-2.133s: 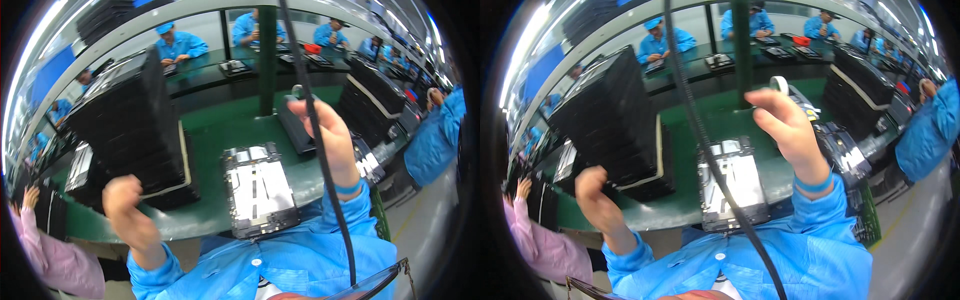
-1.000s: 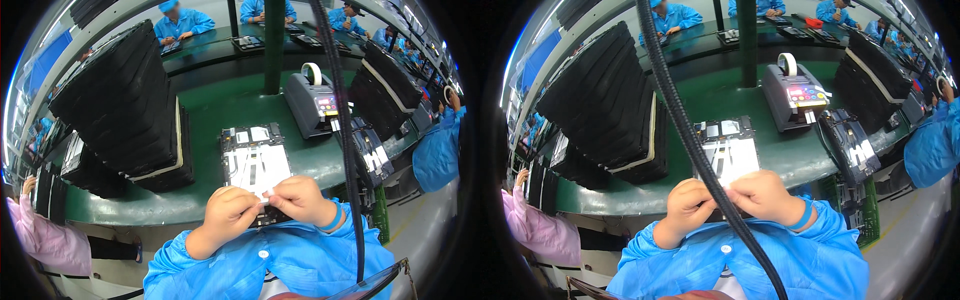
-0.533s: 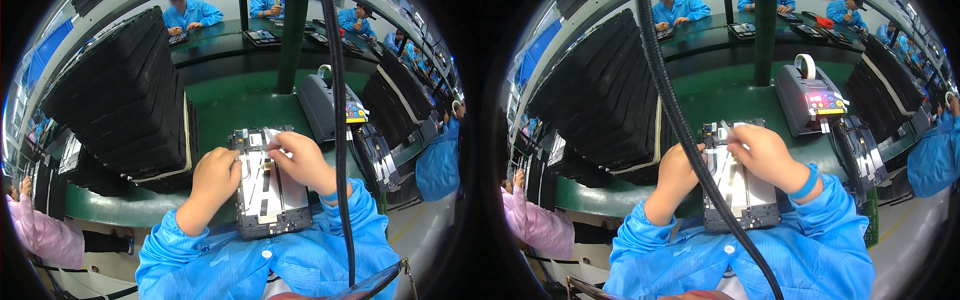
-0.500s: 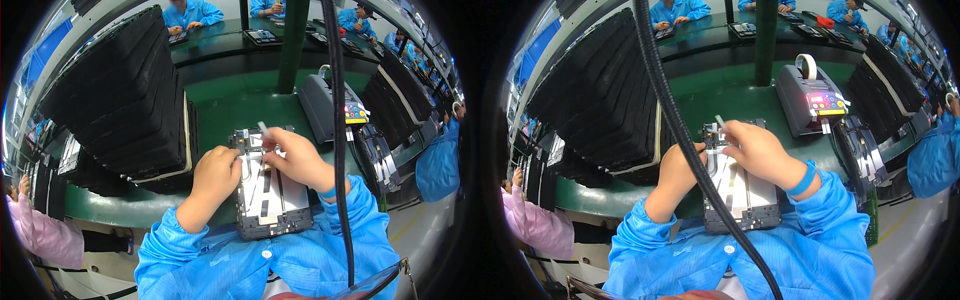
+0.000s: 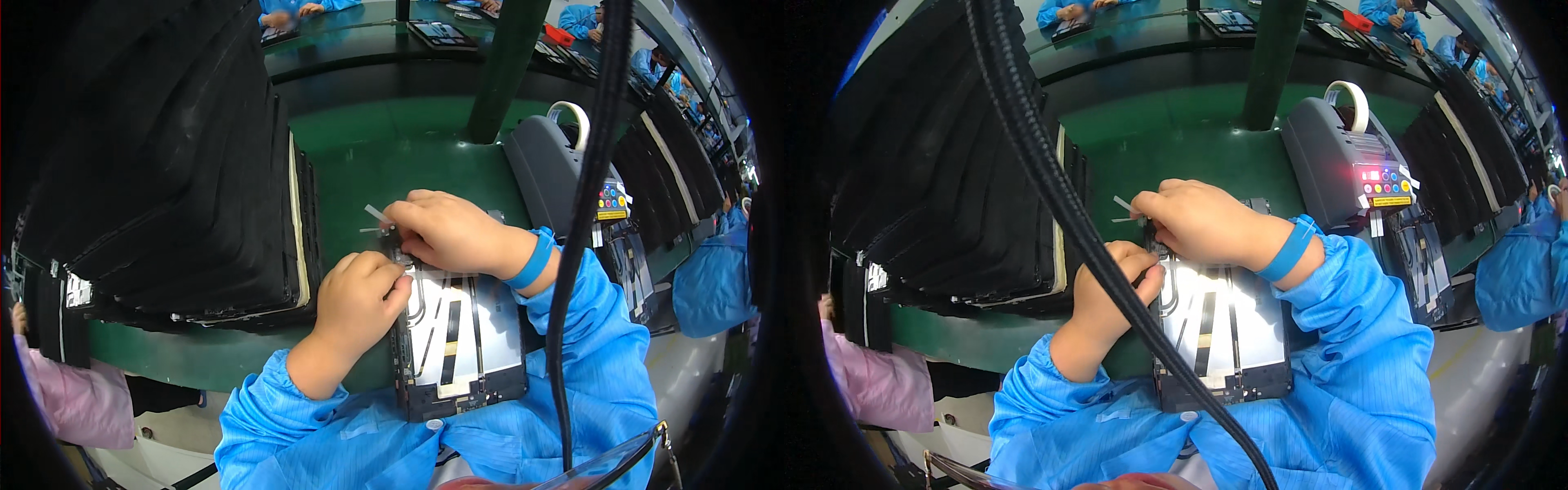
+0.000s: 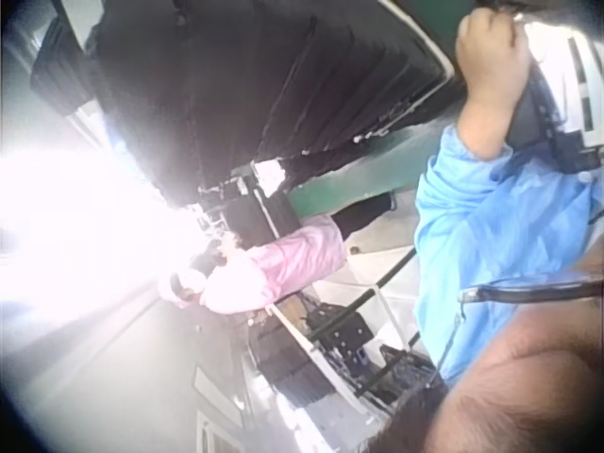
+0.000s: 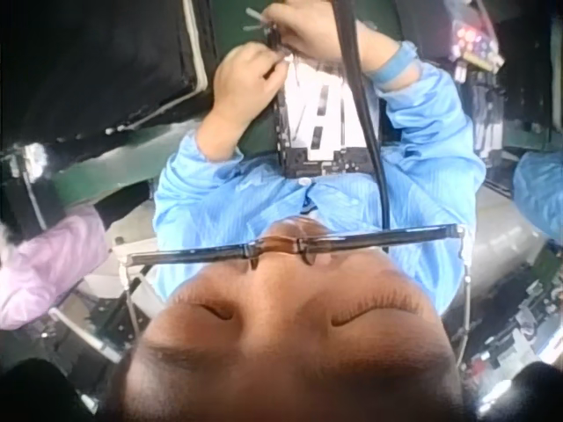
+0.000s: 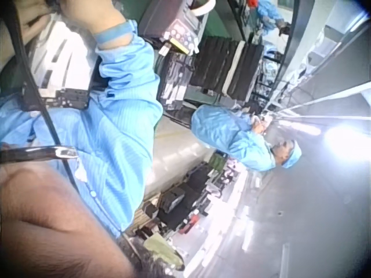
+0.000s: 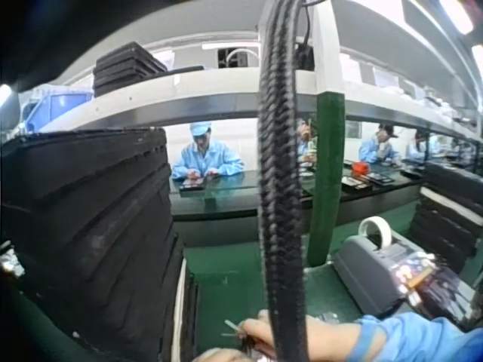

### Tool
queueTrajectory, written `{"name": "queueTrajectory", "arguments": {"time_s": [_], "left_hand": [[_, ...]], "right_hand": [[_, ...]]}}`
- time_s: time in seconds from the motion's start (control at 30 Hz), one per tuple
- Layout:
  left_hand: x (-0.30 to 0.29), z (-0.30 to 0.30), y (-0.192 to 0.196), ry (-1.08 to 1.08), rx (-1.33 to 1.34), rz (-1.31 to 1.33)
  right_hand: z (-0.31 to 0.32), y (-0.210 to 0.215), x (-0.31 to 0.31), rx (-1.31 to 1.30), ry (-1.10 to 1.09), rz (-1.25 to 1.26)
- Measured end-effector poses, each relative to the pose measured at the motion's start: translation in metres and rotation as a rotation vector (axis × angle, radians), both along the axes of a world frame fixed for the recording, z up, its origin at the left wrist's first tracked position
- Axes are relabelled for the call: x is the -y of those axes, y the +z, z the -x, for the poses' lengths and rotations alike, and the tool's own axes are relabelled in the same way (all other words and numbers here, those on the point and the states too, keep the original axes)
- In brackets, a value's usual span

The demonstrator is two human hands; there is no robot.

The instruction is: Assembling and applying adhesive tape to electronic components on a factory production line.

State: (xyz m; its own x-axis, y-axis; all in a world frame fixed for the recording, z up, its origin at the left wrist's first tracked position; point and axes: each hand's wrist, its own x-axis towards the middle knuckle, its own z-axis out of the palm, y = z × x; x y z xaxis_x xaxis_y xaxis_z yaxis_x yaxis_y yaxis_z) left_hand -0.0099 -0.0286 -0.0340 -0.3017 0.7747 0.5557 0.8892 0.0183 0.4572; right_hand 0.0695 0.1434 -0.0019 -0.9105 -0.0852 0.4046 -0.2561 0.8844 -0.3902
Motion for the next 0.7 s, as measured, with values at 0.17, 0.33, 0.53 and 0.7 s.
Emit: {"name": "queueTrajectory", "arguments": {"time_s": [0.17, 0.33, 0.53, 0.7], "left_hand": [[0.002, 0.001, -0.002, 0.0, 0.041, -0.009], [0.0, 0.001, -0.006, -0.003, 0.055, -0.086], [-0.001, 0.002, -0.003, 0.016, 0.166, -0.052], [-0.001, 0.006, -0.008, -0.05, 0.105, 0.015]], "right_hand": [[-0.006, 0.002, 0.003, 0.212, -0.127, 0.153], [-0.009, 0.006, 0.009, 0.29, -0.257, 0.193], [-0.009, 0.001, 0.016, 0.327, -0.419, 0.211], [-0.009, 0.01, 0.009, 0.44, -0.412, 0.282]]}}
